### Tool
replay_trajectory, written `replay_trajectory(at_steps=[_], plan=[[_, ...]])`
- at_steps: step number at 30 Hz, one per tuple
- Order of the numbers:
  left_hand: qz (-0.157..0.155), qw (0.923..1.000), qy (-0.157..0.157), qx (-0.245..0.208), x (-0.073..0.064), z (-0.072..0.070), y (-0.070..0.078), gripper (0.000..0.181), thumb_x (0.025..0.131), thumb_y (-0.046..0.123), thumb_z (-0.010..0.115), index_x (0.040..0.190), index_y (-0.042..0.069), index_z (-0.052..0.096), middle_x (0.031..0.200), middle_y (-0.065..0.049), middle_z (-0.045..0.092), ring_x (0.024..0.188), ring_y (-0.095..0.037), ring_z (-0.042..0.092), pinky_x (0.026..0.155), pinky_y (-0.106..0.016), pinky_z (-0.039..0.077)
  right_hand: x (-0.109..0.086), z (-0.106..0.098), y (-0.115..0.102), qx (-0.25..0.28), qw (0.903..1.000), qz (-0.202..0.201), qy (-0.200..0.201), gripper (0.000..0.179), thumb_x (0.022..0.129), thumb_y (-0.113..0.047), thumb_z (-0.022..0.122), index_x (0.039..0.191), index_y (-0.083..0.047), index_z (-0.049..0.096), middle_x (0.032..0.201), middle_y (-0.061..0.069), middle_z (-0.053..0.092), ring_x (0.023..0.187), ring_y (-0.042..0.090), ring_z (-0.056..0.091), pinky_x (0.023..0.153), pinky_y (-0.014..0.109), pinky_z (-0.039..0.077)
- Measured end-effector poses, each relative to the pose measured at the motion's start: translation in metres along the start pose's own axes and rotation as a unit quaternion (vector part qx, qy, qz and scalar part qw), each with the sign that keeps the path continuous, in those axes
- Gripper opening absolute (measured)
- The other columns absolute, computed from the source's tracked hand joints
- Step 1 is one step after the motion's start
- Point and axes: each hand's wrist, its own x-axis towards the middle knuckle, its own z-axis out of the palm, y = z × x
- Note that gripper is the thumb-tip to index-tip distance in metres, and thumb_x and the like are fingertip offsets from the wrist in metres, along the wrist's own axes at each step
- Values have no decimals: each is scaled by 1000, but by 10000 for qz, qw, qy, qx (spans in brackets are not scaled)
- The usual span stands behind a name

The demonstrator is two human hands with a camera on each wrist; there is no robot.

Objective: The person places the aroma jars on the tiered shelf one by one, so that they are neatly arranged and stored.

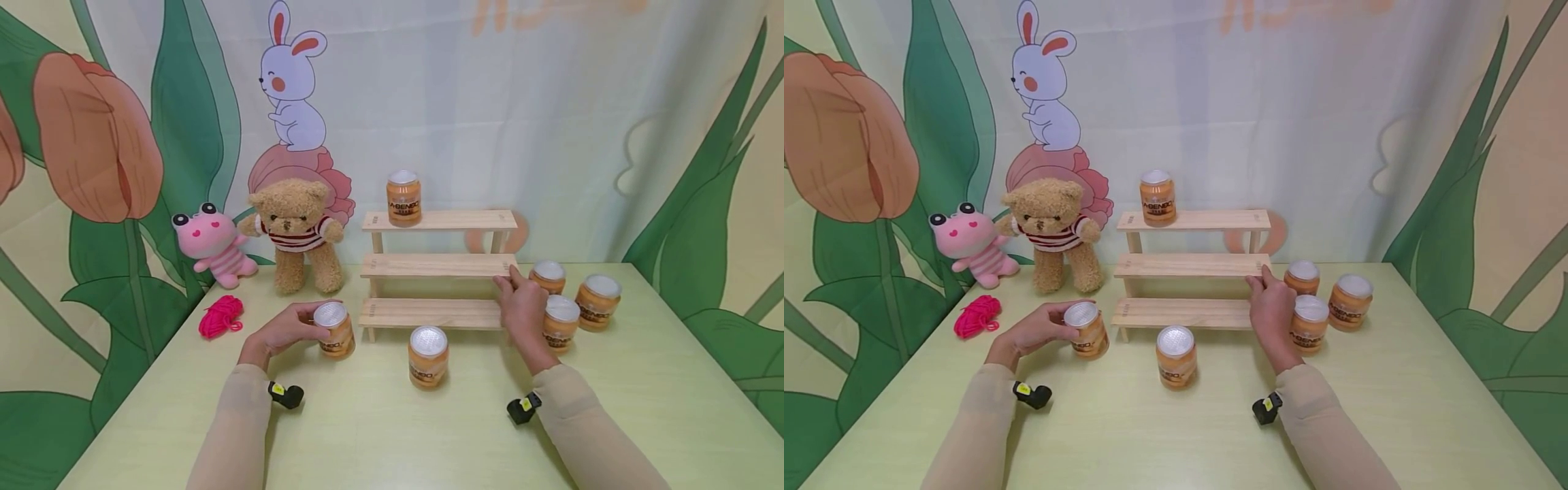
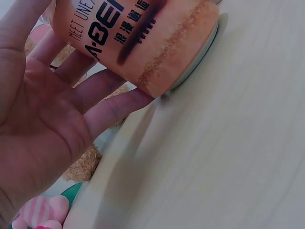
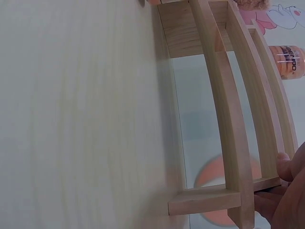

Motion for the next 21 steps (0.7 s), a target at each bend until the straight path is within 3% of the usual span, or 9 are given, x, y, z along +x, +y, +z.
replay_trajectory(at_steps=[6,12,17,21], plan=[[-62,9991,409,96,2,0,1,61,86,6,77,141,-5,53,119,-10,66,106,-22,60,90,-37,53,0,0,1,21,10000,-58,-5,45,95,-18,72,129,8,61,122,24,63,102,42,66,84,55,52],[-69,9961,819,308,4,-1,12,57,88,8,76,139,-4,55,118,-11,65,106,-23,60,89,-39,53,2,0,3,-43,10000,21,-6,45,95,-20,71,130,6,61,122,24,63,105,43,64,88,55,51],[-140,9926,1115,460,5,1,29,58,89,13,76,142,0,54,120,-11,66,108,-22,60,90,-38,52,2,0,3,-38,10000,56,-17,46,95,-22,71,131,6,61,123,23,62,105,42,64,87,54,51],[2,9901,1347,384,7,11,49,59,89,11,76,143,0,53,118,-9,67,106,-19,61,87,-36,53,1,-1,2,45,10000,27,-71,47,96,-22,71,131,6,60,124,23,62,102,41,65,85,53,53]])
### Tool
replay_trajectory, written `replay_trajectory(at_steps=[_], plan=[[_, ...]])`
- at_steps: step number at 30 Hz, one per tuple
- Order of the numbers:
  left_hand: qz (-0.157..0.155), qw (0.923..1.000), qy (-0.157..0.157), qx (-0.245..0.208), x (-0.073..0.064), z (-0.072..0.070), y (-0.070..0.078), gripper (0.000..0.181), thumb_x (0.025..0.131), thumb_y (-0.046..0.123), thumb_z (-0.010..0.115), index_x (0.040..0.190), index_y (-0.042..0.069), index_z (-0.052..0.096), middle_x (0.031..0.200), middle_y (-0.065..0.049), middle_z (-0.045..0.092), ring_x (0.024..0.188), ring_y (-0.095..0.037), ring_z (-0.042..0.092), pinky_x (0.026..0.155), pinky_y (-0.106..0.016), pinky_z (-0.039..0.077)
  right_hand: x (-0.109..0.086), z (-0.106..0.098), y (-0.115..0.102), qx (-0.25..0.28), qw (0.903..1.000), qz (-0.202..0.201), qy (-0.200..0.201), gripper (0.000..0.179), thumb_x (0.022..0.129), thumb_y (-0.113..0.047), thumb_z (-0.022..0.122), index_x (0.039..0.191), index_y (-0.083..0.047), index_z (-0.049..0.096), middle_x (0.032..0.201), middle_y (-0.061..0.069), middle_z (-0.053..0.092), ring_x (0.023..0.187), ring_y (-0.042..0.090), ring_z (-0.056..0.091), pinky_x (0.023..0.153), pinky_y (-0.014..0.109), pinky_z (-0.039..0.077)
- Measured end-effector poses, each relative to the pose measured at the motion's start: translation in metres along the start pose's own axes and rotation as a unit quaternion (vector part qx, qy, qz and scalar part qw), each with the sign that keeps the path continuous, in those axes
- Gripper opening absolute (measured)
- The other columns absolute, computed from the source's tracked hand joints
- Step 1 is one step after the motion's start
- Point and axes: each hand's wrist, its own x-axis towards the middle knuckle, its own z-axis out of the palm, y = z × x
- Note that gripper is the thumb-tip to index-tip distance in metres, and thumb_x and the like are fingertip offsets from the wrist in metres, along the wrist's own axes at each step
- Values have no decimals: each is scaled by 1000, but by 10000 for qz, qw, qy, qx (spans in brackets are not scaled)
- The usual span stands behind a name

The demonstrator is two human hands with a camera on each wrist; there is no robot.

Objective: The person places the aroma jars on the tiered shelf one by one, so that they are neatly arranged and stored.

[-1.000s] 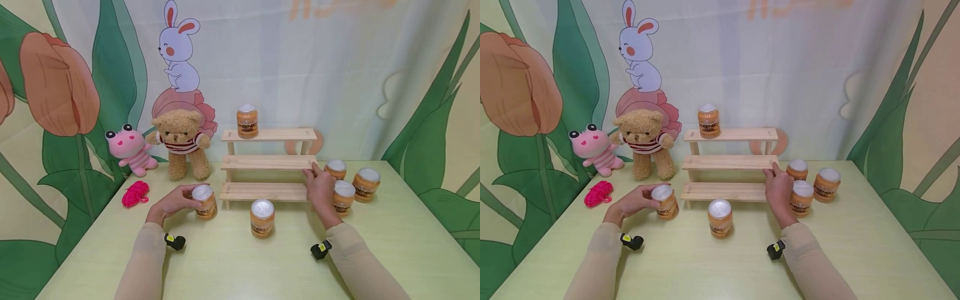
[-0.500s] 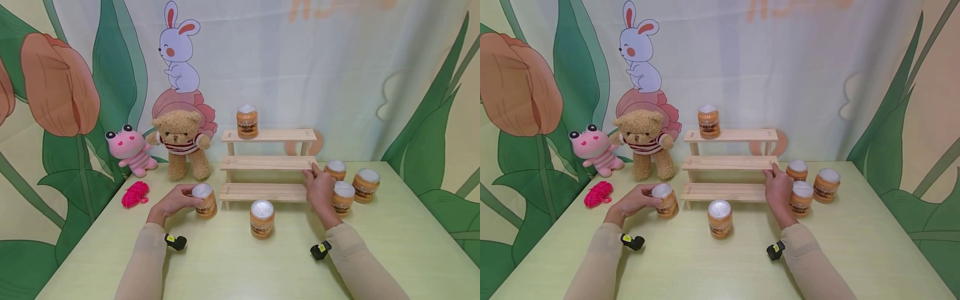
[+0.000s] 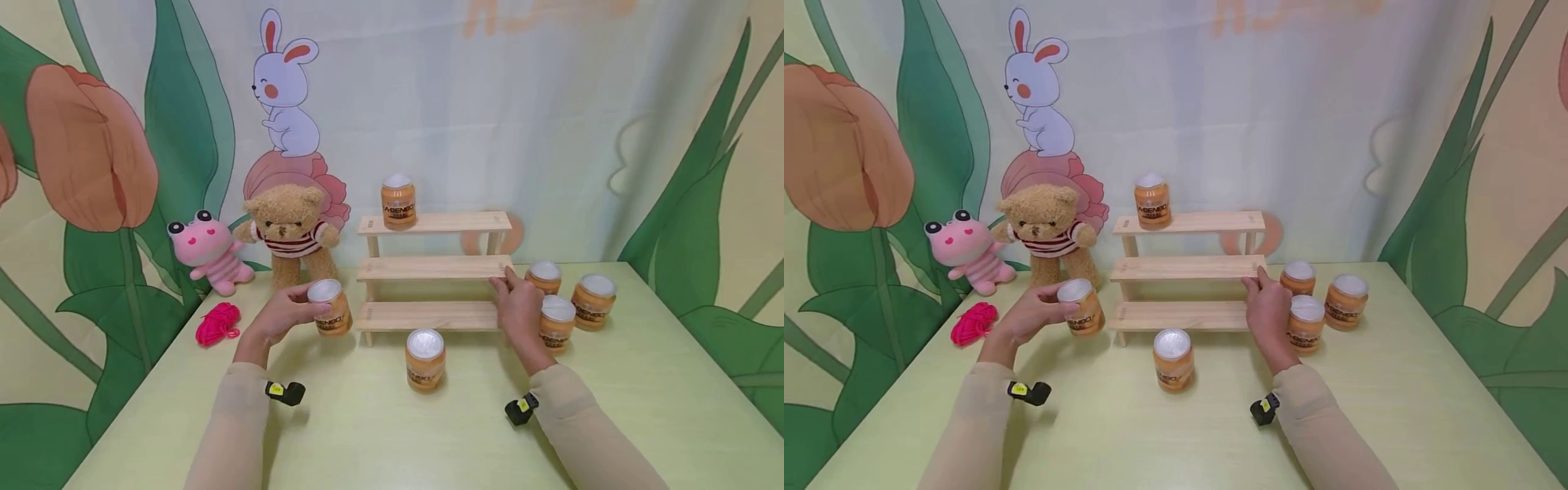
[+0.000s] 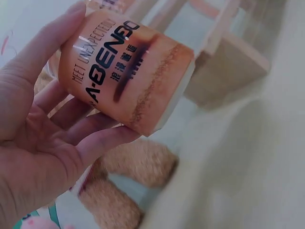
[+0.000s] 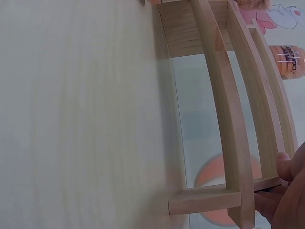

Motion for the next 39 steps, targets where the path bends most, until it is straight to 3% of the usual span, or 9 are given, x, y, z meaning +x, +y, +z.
replay_trajectory(at_steps=[9,17,25,31,34,39], plan=[[646,9977,183,-59,0,32,43,59,85,10,80,139,2,59,114,-10,68,101,-20,62,81,-33,53,-2,1,-1,-44,9997,-204,116,45,94,-19,72,128,8,62,121,23,64,81,43,68,77,54,53],[1054,9938,198,-299,10,62,68,57,84,9,80,138,4,60,116,-12,68,102,-19,62,83,-32,52,-4,1,1,2,9996,-264,61,45,95,-20,71,129,8,61,120,27,63,85,40,68,77,54,54],[1127,9921,389,-385,35,94,105,62,82,22,84,139,15,62,121,-8,68,109,-20,61,86,-36,51,-2,-1,0,6,9999,-162,52,46,95,-20,71,130,8,61,121,27,62,84,37,67,77,52,55],[1304,9891,414,-552,62,121,133,59,80,22,86,135,14,65,121,-7,69,113,-21,62,94,-40,51,-2,-1,0,-25,9998,-201,63,45,95,-19,71,130,8,61,120,28,62,81,37,68,75,53,56],[1327,9887,443,-539,74,133,143,57,80,23,86,133,16,67,120,-5,70,112,-20,63,94,-40,51,-2,-1,0,-15,9998,-171,41,46,95,-20,71,130,8,60,121,27,62,77,36,69,71,51,57],[1373,9887,210,-555,94,152,150,53,81,22,86,130,14,69,118,-5,70,113,-19,63,96,-39,50,-2,-1,0,-5,9998,-169,41,45,95,-20,71,130,7,61,121,25,63,75,34,69,67,49,57]])
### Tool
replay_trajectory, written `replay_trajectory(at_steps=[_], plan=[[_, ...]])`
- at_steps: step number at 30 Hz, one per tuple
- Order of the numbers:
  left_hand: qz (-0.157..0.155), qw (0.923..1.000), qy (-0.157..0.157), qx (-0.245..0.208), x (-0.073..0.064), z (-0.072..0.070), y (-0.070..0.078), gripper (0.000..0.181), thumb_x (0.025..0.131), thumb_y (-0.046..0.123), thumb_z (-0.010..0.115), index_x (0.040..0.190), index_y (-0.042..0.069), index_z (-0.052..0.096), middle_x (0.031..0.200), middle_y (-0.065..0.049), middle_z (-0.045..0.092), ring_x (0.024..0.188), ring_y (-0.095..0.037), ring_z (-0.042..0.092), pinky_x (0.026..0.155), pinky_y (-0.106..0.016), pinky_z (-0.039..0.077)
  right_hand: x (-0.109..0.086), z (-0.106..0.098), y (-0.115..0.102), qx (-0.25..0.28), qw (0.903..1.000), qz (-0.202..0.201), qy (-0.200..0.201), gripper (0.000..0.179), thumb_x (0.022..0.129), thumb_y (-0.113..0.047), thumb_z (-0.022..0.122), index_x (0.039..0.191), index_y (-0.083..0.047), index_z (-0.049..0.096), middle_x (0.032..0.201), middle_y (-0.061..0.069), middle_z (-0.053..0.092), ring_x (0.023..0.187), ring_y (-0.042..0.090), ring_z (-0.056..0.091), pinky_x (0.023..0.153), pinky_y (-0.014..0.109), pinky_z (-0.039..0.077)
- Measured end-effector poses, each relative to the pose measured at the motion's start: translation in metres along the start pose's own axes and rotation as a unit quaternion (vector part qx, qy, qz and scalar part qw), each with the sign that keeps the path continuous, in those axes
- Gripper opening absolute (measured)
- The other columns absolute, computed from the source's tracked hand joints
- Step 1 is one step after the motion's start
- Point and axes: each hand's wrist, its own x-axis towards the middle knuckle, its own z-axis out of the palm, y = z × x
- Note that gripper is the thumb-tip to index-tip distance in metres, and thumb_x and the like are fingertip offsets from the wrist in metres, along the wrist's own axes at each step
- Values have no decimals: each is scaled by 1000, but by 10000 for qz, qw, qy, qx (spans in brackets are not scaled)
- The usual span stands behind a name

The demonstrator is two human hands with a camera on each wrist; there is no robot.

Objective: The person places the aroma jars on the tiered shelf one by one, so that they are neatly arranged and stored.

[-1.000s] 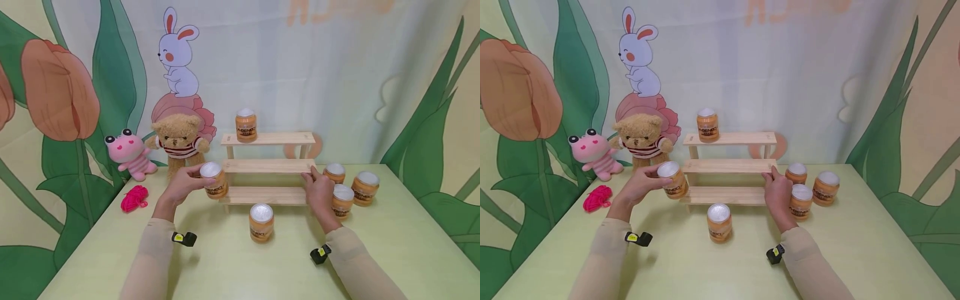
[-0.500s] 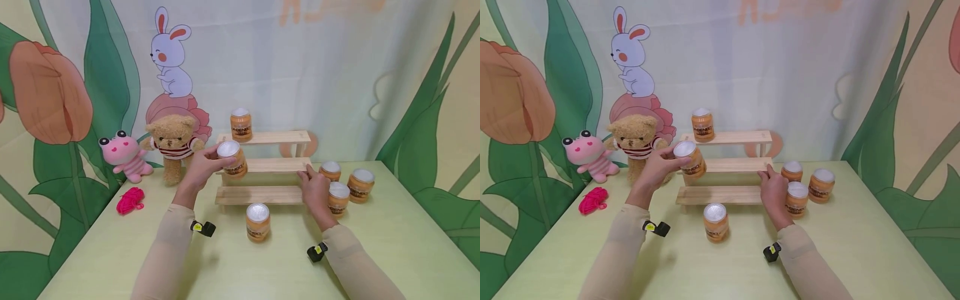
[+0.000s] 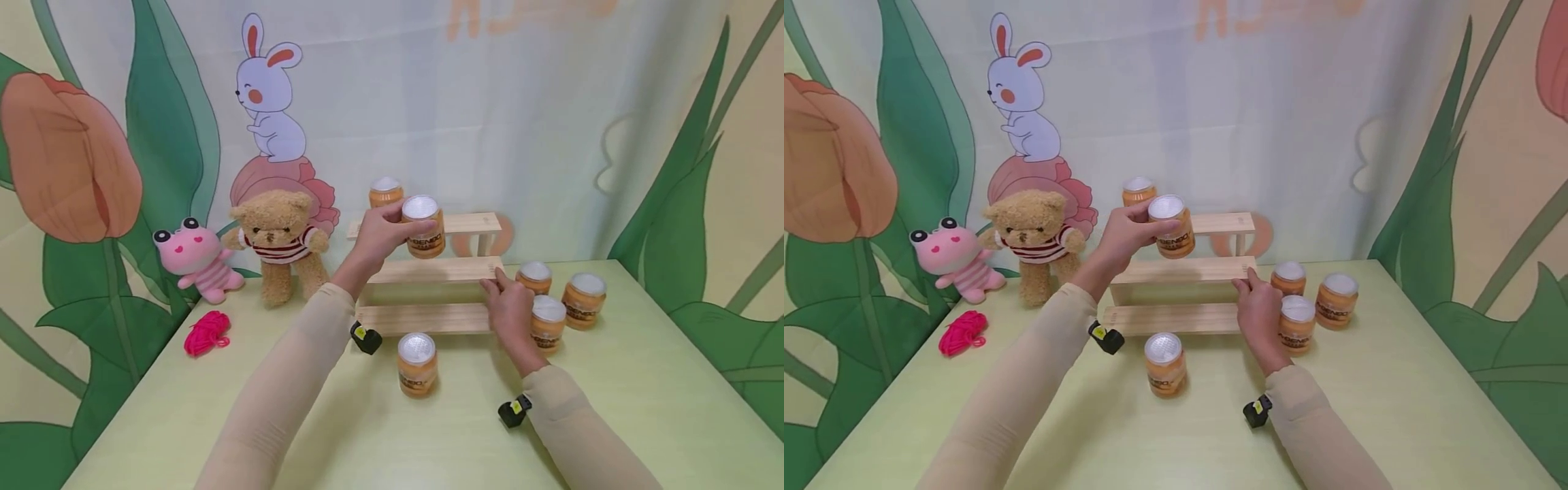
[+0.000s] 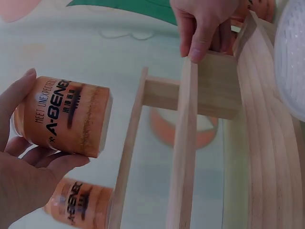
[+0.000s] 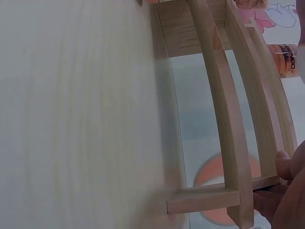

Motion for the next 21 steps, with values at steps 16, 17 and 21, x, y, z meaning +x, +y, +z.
replay_trajectory(at_steps=[16,17,21], plan=[[-414,9974,396,445,55,56,10,59,79,32,88,132,15,67,113,4,70,111,-13,61,97,-35,48,1,-1,1,-11,10000,3,66,43,93,-19,73,126,7,64,118,24,65,88,40,70,76,53,55],[-470,9970,410,448,57,58,9,60,79,32,88,133,15,67,114,4,70,112,-13,60,98,-36,47,1,-1,1,7,10000,10,64,43,93,-19,73,126,8,63,118,23,65,86,40,70,74,52,56],[-532,9968,405,447,65,61,2,59,81,30,86,133,12,66,118,0,69,115,-15,59,99,-35,47,0,-1,1,62,9999,-39,74,43,94,-19,72,127,8,63,116,24,66,81,37,71,71,51,56]])
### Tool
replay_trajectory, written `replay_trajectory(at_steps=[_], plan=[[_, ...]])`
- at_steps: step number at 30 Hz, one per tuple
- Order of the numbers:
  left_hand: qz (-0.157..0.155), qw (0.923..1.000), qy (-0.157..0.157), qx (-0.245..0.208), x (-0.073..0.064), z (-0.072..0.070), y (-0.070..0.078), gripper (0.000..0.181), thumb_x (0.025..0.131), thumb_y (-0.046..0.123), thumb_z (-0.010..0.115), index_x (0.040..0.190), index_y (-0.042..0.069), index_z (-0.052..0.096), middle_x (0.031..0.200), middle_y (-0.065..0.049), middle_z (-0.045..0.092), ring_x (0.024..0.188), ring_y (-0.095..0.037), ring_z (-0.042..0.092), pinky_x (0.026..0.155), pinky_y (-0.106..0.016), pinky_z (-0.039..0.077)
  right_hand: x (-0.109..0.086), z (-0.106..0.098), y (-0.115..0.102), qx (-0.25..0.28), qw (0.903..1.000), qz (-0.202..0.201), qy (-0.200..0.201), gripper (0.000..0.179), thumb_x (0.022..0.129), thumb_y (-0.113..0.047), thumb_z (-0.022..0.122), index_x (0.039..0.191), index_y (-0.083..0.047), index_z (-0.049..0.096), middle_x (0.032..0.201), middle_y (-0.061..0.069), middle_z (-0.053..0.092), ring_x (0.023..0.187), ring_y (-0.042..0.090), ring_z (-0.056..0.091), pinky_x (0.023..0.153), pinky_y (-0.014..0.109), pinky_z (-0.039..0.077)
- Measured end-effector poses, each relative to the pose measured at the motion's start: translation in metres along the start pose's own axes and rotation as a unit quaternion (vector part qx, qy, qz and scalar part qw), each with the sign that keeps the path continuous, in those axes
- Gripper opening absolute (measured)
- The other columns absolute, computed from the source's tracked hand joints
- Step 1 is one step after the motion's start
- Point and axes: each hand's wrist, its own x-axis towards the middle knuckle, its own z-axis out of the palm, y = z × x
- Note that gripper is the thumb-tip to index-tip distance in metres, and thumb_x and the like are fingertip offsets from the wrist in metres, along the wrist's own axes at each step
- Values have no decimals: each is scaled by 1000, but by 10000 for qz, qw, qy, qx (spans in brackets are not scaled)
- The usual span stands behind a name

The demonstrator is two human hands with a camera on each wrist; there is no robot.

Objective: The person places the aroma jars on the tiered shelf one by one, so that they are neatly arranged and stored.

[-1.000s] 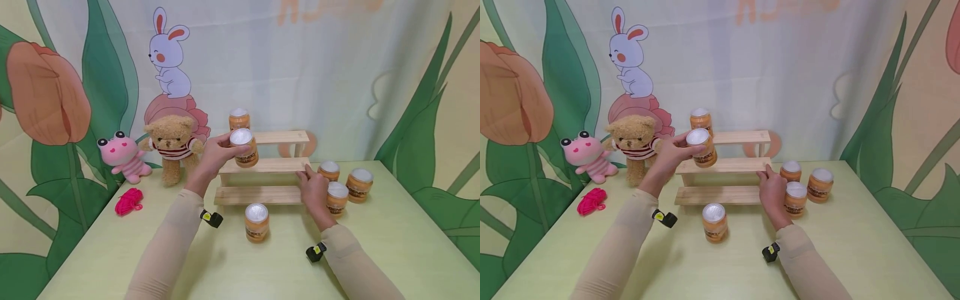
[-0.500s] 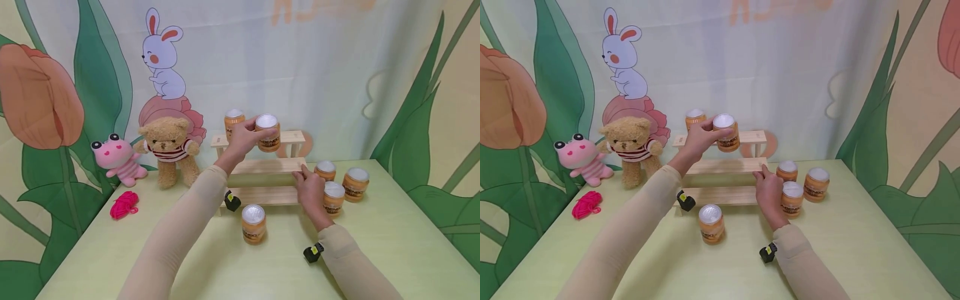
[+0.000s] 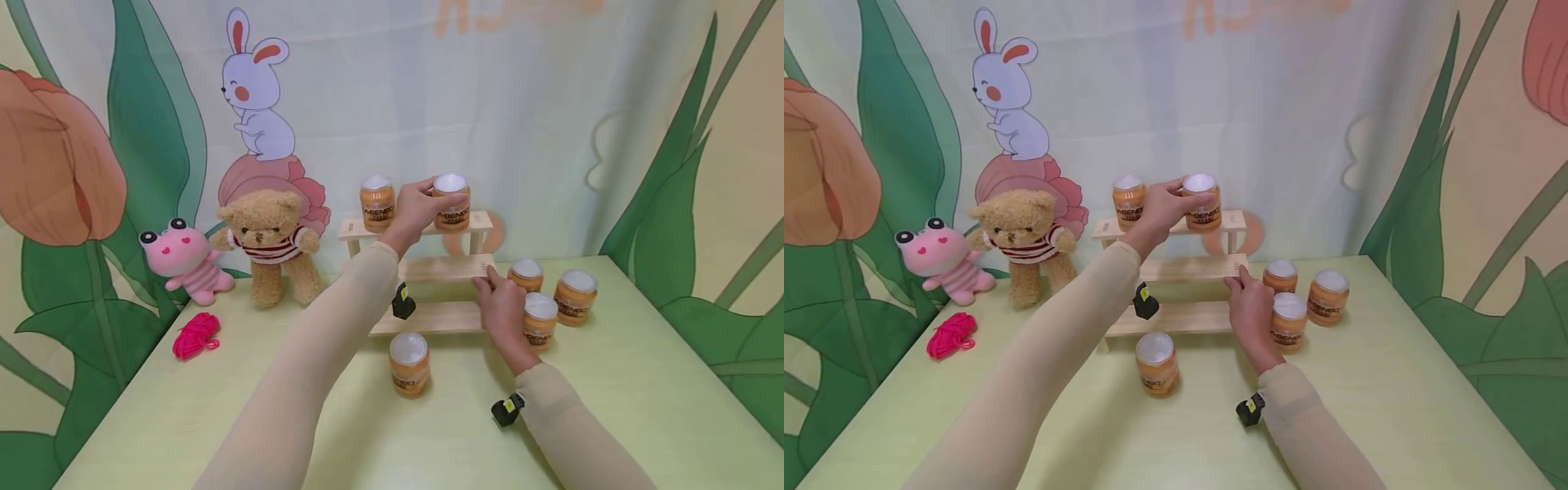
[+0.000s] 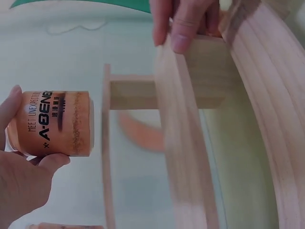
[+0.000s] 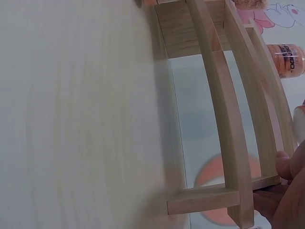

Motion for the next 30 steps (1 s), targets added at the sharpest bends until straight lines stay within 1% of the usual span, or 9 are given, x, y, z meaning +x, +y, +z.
replay_trajectory(at_steps=[3,5,7,10,14,17,20,24,30], plan=[[-75,10000,14,42,6,4,-6,59,83,28,85,135,10,64,122,-2,68,116,-15,59,99,-32,46,-1,0,1,-18,10000,-17,-36,44,95,-19,71,128,8,62,112,25,67,76,34,71,67,49,57],[-155,9997,106,177,9,7,-8,64,83,30,84,139,10,61,126,-3,67,118,-15,57,99,-31,46,-2,0,2,-12,10000,-12,-64,44,95,-18,72,128,8,62,110,24,69,73,32,71,65,48,57],[-165,9992,191,320,11,10,-8,69,84,31,84,143,8,57,130,-5,65,121,-17,57,99,-31,47,-2,0,2,9,10000,-23,-61,44,95,-18,71,128,9,61,108,24,69,70,32,71,63,47,57],[-180,9979,326,526,13,12,-5,73,85,34,83,146,7,53,133,-8,63,123,-20,55,100,-32,47,-1,0,2,49,9999,-95,-40,43,94,-17,72,128,9,62,107,25,69,73,33,71,64,47,57],[-246,9974,382,557,16,13,-2,72,84,35,83,145,8,54,132,-7,63,123,-20,55,99,-32,47,1,-1,2,-7,9999,-143,-48,43,94,-17,72,127,9,62,109,25,69,85,37,71,71,50,57],[-230,9974,416,545,19,14,-3,72,84,34,83,145,9,54,131,-7,64,123,-20,56,99,-32,47,1,-1,3,-42,9999,-145,-56,43,94,-17,72,128,9,62,110,25,68,88,38,71,73,50,57],[-194,9971,508,531,21,16,-4,70,84,34,83,144,8,56,129,-7,65,120,-19,57,97,-30,48,2,-1,2,-23,9999,-147,-27,43,94,-17,72,127,9,62,109,24,69,87,37,71,71,49,57],[-150,9964,661,503,23,18,-5,67,85,32,83,141,6,58,125,-8,67,116,-18,60,94,-29,49,1,-1,2,-29,9999,-136,-29,43,94,-17,72,127,8,63,108,23,70,82,36,72,67,49,57],[-110,9962,699,515,25,19,-4,63,86,30,82,139,5,59,123,-9,67,112,-19,61,92,-30,50,2,0,1,-71,9999,-154,-2,43,94,-17,73,127,9,63,108,24,69,81,36,72,68,49,57]])
